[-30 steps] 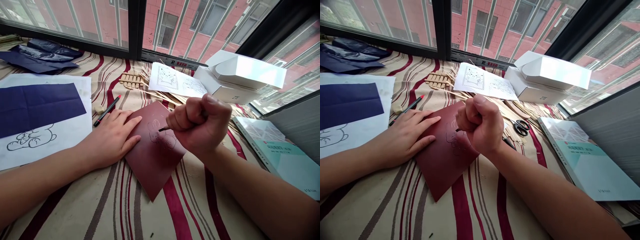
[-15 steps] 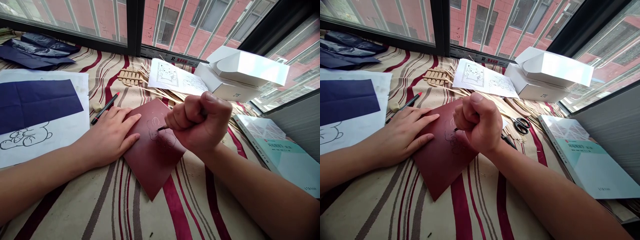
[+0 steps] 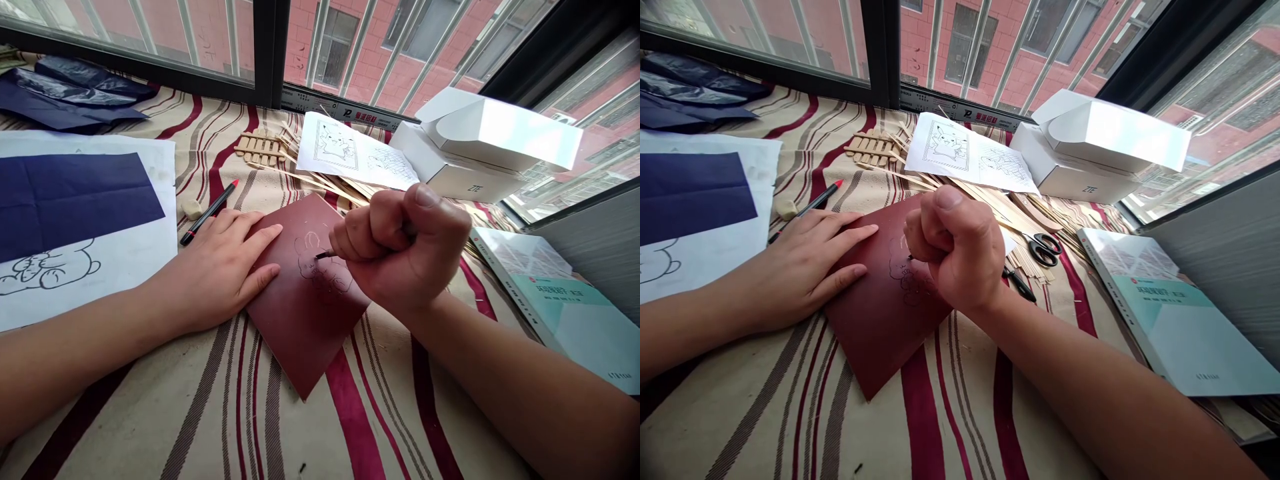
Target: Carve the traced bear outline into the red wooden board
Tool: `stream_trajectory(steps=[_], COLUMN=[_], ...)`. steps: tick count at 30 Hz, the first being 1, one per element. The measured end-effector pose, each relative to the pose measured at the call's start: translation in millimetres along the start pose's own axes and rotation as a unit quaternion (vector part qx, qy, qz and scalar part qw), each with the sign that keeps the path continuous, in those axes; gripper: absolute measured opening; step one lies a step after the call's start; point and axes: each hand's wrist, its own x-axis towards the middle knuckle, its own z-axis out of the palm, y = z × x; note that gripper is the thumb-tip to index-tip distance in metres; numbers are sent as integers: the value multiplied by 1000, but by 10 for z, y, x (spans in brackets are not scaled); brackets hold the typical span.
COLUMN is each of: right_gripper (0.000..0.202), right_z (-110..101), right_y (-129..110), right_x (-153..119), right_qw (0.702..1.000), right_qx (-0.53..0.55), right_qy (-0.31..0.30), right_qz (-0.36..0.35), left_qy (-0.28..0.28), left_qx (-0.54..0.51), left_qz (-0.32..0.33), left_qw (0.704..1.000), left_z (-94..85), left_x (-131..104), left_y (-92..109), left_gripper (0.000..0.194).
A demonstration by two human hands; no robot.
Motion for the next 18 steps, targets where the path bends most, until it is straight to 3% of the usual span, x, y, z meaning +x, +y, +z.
stream_trajectory(steps=[7, 18], right_gripper=[59, 66], right_z=[78, 250], right_y=[-22, 29], right_x=[-17, -44], right_qw=[1000, 995], right_qx=[-20, -67], right_qy=[2, 57], right_qz=[-8, -46], left_qy=[7, 9], left_qx=[7, 0], left_qz=[7, 5], left_qw=[1000, 1000], left_z=[-12, 3], left_x=[-13, -12], left_y=[-15, -5], left_gripper=[70, 71])
